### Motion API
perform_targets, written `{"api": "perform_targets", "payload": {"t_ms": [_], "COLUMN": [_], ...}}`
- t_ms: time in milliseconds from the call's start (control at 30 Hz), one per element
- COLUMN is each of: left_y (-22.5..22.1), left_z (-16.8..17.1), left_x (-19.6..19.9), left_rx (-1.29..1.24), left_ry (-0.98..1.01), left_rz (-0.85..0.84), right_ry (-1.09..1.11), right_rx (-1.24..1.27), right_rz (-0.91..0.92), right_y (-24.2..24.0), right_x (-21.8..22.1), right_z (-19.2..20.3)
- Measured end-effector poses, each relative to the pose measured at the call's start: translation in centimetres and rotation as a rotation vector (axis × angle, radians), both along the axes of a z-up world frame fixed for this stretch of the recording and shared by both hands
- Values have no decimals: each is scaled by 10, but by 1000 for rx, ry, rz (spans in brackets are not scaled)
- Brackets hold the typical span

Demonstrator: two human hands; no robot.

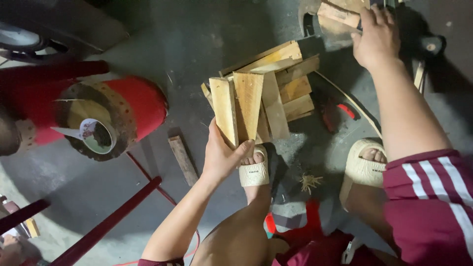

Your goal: Assembling a wooden container or drum shell by fitting and hammering wooden slats into a circular frame.

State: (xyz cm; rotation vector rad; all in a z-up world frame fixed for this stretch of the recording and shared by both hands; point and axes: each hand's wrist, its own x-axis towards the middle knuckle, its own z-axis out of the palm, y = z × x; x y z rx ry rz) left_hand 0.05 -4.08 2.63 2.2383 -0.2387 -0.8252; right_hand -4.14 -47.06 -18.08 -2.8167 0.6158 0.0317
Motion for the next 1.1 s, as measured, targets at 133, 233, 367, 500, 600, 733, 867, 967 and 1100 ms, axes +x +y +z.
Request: {"api": "perform_targets", "payload": {"t_ms": [133,233,367,500,600,733,867,967,1100], "left_y": [0,-1,-4,-8,-10,-11,-21,-28,-29], "left_z": [0,-1,-2,1,3,3,14,18,12], "left_x": [0,0,-1,-2,-2,-2,5,10,8], "left_rx": [1,18,51,49,25,22,96,181,242], "left_ry": [-3,-16,-49,-56,-66,-74,40,144,117], "left_rz": [-1,-7,-43,-48,-39,-39,9,54,26], "right_ry": [45,76,225,359,7,86,-111,-143,-23], "right_rx": [-35,-392,-118,316,353,417,394,245,291], "right_rz": [66,95,119,-48,-7,-61,55,102,97], "right_y": [-6,-22,-10,16,30,49,97,120,152], "right_x": [12,19,17,-1,-58,-105,-128,-136,-120], "right_z": [-42,-76,-12,53,41,23,41,44,46]}}
